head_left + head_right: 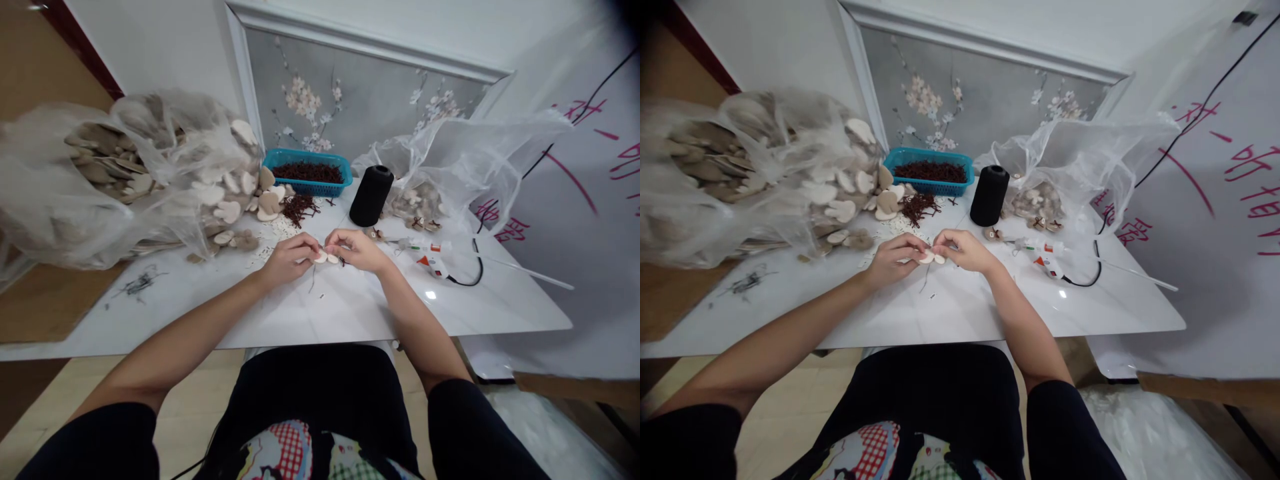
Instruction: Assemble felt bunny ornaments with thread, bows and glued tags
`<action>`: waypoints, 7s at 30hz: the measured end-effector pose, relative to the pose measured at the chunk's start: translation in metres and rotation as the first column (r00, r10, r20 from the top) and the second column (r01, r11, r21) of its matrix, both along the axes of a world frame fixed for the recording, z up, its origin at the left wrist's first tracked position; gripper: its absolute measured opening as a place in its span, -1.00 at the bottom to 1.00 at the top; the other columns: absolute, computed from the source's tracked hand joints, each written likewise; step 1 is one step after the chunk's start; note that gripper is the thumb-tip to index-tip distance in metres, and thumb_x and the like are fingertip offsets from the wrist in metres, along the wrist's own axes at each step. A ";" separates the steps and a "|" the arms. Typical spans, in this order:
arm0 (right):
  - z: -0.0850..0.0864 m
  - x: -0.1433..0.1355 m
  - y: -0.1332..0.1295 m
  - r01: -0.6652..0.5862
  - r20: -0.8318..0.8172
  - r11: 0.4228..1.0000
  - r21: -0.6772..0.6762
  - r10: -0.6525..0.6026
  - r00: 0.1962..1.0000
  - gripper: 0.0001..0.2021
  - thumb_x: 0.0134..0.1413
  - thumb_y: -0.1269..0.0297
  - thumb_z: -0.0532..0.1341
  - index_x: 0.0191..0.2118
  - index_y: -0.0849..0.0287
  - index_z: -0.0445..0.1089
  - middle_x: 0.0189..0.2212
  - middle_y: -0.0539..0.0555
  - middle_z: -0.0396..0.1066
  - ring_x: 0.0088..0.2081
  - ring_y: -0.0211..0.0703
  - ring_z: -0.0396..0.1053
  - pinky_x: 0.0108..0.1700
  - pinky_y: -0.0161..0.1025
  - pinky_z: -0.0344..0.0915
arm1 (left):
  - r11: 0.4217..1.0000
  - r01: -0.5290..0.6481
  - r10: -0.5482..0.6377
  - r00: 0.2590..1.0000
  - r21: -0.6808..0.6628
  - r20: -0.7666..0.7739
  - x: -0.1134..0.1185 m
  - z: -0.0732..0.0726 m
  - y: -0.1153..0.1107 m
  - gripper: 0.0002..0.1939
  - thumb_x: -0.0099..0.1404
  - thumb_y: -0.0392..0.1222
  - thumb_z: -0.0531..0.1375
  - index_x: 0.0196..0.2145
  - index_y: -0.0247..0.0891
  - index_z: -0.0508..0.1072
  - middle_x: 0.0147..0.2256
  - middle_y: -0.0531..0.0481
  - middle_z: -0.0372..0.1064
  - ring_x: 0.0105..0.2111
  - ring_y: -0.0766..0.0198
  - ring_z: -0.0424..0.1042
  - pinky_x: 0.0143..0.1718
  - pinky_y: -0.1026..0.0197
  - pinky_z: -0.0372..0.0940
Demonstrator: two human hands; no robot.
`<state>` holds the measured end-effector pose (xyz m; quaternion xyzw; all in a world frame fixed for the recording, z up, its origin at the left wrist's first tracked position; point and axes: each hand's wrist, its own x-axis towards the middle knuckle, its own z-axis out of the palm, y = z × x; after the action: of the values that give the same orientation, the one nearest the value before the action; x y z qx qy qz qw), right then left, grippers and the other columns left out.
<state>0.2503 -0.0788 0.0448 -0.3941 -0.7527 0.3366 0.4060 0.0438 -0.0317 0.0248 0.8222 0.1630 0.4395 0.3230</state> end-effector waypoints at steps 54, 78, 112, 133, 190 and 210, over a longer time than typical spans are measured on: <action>-0.004 0.003 0.000 -0.596 -0.536 0.766 -0.242 0.406 0.740 -0.63 0.07 0.29 0.29 0.00 0.25 0.33 -0.55 -0.09 0.37 -0.55 -0.38 0.23 -0.52 -0.43 0.15 | 0.276 -0.030 -0.149 0.986 0.961 0.073 -0.007 0.025 -0.017 -0.78 0.16 -0.45 0.28 -0.55 -0.25 0.40 -0.43 0.13 0.54 -0.24 0.24 0.59 -0.10 0.25 0.53; 0.001 -0.010 -0.002 -0.423 -0.353 0.814 -0.397 0.290 0.889 -0.62 -0.11 0.36 0.12 -0.08 0.22 0.38 -0.66 -0.15 0.23 -0.64 -0.35 0.08 -0.61 -0.37 -0.01 | 0.619 0.247 -0.280 0.956 0.746 -0.085 -0.008 0.013 -0.013 -0.82 0.13 -0.44 0.32 -0.47 -0.18 0.47 -0.37 0.13 0.55 -0.19 0.25 0.58 -0.03 0.28 0.48; -0.009 0.005 0.008 -0.166 -0.255 0.947 -0.276 0.094 0.962 -0.50 0.08 -0.26 0.18 -0.37 0.17 0.31 -0.45 -0.03 0.34 -0.40 -0.29 0.32 -0.26 -0.29 0.34 | 0.701 -0.040 0.108 0.993 -0.712 0.050 0.016 0.010 -0.020 -0.52 -0.03 0.01 0.46 -0.45 -0.30 0.27 -0.49 0.01 0.53 -0.45 0.25 0.56 -0.35 0.22 0.51; -0.010 0.007 0.007 -0.218 -0.287 0.958 -0.187 0.159 0.945 -0.53 0.11 -0.11 0.26 -0.55 0.16 0.20 -0.62 -0.11 0.19 -0.56 -0.37 0.11 -0.52 -0.37 0.03 | 0.693 0.082 -0.168 0.985 -0.717 -0.050 0.019 0.007 -0.021 -0.56 0.09 0.12 0.37 -0.34 -0.31 0.41 -0.46 -0.05 0.51 -0.50 0.29 0.50 -0.53 0.32 0.39; -0.018 0.009 0.011 -0.209 -0.245 0.929 -0.304 0.135 0.960 -0.62 0.12 -0.05 0.26 -0.47 0.17 0.31 -0.55 -0.06 0.33 -0.49 -0.32 0.26 -0.38 -0.30 0.21 | 0.900 0.000 -0.125 0.958 -0.436 -0.258 -0.004 0.025 0.007 -0.53 0.13 0.22 0.28 -0.45 -0.32 0.42 -0.52 -0.02 0.41 -0.50 0.33 0.38 -0.43 0.29 0.30; -0.027 -0.034 0.002 -0.124 -0.110 0.882 -0.455 0.083 0.990 -0.54 0.12 -0.18 0.19 -0.40 0.20 0.33 -0.62 -0.07 0.31 -0.54 -0.32 0.25 -0.40 -0.29 0.24 | 0.673 -0.626 0.521 0.023 0.393 -0.853 -0.076 0.039 0.057 -0.62 0.20 -0.29 0.18 -0.01 -0.46 0.45 0.06 -0.52 0.30 0.00 -0.31 0.39 -0.04 -0.16 0.30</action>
<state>0.2159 -0.0764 0.0181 -0.4233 -0.6527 0.5438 0.3148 -0.0322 0.0256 0.0642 0.7577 0.6517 -0.0343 -0.0012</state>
